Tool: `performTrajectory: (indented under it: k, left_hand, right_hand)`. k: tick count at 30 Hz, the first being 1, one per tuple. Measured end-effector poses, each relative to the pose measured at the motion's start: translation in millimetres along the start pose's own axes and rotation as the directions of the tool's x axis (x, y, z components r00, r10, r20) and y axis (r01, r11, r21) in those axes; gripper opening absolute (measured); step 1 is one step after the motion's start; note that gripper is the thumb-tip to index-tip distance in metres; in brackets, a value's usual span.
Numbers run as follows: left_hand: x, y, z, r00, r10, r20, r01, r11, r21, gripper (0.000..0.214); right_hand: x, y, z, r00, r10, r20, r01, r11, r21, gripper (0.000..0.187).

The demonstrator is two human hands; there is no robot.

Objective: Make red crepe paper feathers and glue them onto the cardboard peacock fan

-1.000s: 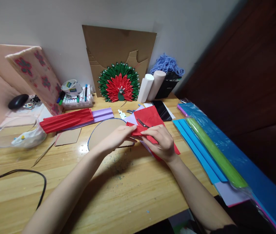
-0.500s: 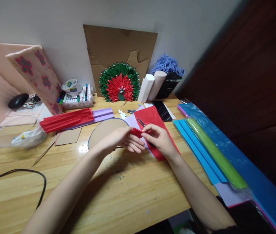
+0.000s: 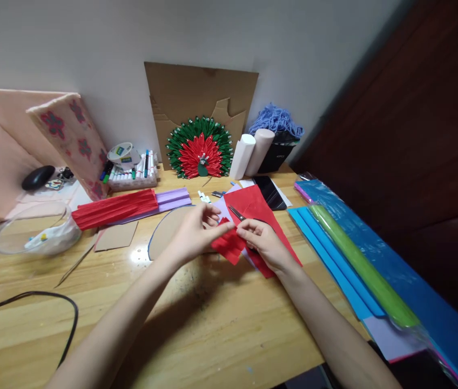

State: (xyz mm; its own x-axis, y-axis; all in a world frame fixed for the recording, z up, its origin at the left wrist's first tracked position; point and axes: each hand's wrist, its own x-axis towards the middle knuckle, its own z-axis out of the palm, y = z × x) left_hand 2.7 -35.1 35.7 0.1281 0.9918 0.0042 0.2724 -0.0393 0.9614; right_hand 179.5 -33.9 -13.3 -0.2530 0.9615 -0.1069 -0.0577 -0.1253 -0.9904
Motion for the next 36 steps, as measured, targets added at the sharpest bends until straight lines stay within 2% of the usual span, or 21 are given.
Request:
performTrajectory:
  k: [3,5,8,13,17,20,25,33,36]
  left_hand:
    - [-4,-11,9.3,0.988,-0.064,0.14,0.07,0.997,-0.04,0.028]
    - [-9,-18,9.0,0.988,-0.097,0.119,0.103,0.994,-0.046,0.027]
    - [-25,-30,-2.1,0.988,-0.136,0.077,0.142,0.987,-0.078,0.028]
    - [-64,-55,-32.3,0.984,-0.177,-0.034,0.17,0.972,-0.159,0.028]
    - [-87,-75,-55.3,0.977,-0.178,-0.113,0.163,0.978,-0.132,0.029]
    - [-96,-86,-70.2,0.972,-0.141,-0.187,0.123,0.987,-0.105,0.03]
    - [-101,-96,-87.1,0.966,-0.108,-0.234,0.077,0.988,-0.137,0.026]
    - [-101,-103,-92.8,0.952,-0.115,-0.285,0.09,0.991,-0.1,0.024]
    - [-100,-103,-94.3,0.955,-0.151,-0.254,0.107,0.978,-0.177,0.022]
  right_hand:
    - [0,5,2,0.995,0.077,0.062,-0.077,0.997,0.0,0.027]
    - [-1,9,6,0.989,0.12,0.083,-0.121,0.993,0.006,0.03]
    - [-3,16,18,0.989,0.106,0.102,-0.102,0.994,-0.042,0.035]
    - [-12,24,59,0.968,0.032,0.248,0.003,0.991,-0.137,0.031]
    - [-12,28,91,0.938,0.008,0.346,0.073,0.972,-0.222,0.028]
    - [-5,32,110,0.937,0.011,0.349,0.074,0.97,-0.23,0.03]
    - [6,34,131,0.952,-0.054,0.301,0.122,0.97,-0.212,0.026]
    - [5,54,142,0.957,-0.169,0.236,0.203,0.971,-0.126,0.019]
    - [-3,62,142,0.949,-0.204,0.242,0.241,0.961,-0.132,0.021]
